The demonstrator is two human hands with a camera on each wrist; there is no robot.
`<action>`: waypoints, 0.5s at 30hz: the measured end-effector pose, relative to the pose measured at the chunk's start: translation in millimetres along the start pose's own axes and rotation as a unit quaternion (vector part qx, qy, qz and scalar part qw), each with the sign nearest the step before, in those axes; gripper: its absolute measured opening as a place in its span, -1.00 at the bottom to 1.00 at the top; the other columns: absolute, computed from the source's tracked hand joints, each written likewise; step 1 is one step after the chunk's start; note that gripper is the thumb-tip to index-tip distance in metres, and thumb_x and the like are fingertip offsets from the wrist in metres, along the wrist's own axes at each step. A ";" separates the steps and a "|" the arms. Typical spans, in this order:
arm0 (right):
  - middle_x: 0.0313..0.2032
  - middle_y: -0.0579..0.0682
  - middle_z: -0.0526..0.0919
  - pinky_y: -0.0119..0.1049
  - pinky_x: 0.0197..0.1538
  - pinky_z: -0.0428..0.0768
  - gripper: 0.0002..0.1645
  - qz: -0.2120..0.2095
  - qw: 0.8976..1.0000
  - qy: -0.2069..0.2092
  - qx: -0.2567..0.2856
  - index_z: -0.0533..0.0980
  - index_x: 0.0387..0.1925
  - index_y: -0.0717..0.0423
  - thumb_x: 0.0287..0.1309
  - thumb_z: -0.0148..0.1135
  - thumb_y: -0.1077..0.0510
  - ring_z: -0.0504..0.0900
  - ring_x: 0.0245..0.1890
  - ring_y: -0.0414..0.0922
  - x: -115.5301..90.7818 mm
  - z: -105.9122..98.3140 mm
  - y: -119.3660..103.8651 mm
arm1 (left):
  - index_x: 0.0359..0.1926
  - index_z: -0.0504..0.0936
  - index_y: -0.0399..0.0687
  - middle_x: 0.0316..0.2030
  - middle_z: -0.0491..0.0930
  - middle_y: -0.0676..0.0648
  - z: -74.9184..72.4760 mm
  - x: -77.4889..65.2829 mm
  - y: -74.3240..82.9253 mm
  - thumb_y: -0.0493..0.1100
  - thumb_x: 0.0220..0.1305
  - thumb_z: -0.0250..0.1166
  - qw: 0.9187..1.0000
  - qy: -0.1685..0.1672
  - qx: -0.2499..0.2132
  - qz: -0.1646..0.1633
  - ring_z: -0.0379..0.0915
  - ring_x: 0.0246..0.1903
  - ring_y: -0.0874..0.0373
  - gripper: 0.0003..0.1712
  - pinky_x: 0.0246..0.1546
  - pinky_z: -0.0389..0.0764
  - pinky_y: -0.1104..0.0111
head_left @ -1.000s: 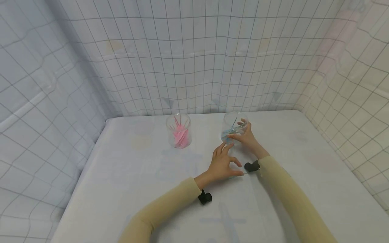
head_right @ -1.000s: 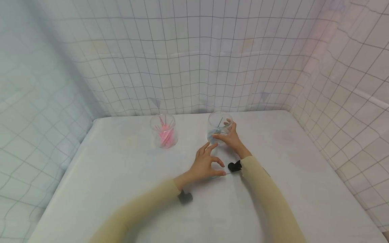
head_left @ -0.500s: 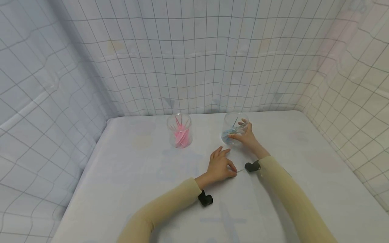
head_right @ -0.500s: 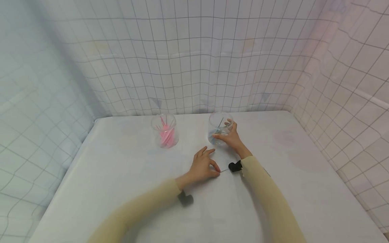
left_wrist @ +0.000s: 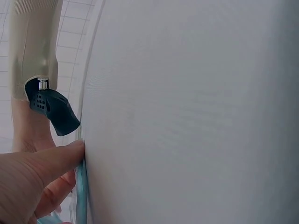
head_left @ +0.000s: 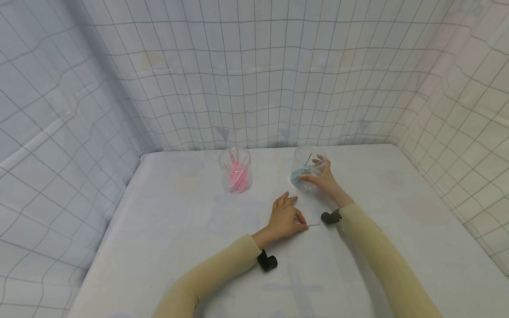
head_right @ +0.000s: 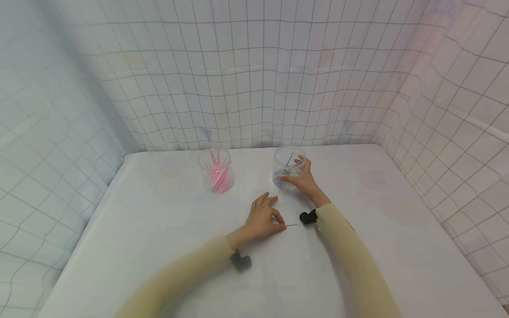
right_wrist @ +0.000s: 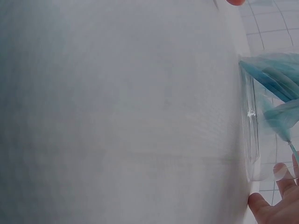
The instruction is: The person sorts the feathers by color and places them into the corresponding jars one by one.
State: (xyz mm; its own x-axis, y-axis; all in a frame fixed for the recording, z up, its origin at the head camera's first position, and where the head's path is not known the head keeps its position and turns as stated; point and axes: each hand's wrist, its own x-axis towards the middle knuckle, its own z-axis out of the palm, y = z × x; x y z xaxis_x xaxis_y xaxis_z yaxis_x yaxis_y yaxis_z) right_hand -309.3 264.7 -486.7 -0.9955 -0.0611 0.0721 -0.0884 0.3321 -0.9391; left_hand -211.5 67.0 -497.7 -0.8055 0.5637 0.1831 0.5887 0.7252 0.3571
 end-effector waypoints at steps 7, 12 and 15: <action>0.39 0.04 0.04 0.10 0.31 -0.01 0.29 0.002 1.000 0.003 -0.003 -0.22 0.40 -0.07 -0.10 0.49 -0.12 -0.04 0.38 0.11 2.4 -1.7 3.2 | -0.45 0.76 0.18 0.25 0.33 -0.20 0.0 0.8 0.2 0.08 0.12 0.39 1.000 -0.012 0.018 0.020 -0.10 0.36 -0.15 -0.85 0.27 -0.02 0.03; 0.38 0.04 0.05 0.08 0.32 -0.02 0.27 0.008 1.000 0.005 -0.002 -0.21 0.39 -0.05 -0.09 0.49 -0.12 -0.04 0.38 0.10 1.5 -0.8 2.0 | -0.40 0.72 0.15 0.29 0.26 -0.24 2.5 -0.3 -1.0 0.04 0.22 0.30 0.998 -0.031 0.031 0.036 -0.18 0.38 -0.17 -0.85 0.29 -0.07 0.02; 0.39 0.05 0.04 0.08 0.32 -0.02 0.28 0.006 1.000 0.003 -0.007 -0.22 0.40 -0.04 -0.09 0.49 -0.12 -0.05 0.39 0.11 1.3 -0.3 2.1 | -0.37 0.70 0.13 0.30 0.23 -0.25 0.4 -1.7 -2.7 0.03 0.26 0.27 0.999 -0.031 0.005 0.037 -0.21 0.38 -0.16 -0.83 0.29 -0.10 0.03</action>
State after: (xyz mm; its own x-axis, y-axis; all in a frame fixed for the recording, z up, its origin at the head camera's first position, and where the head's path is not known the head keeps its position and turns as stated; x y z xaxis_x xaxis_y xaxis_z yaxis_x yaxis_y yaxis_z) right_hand -310.7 265.6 -488.5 -0.9967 -0.0511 0.0637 -0.0775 0.3468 -0.9347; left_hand -211.8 64.3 -499.3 -0.7539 0.6392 0.1516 0.6477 0.6845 0.3347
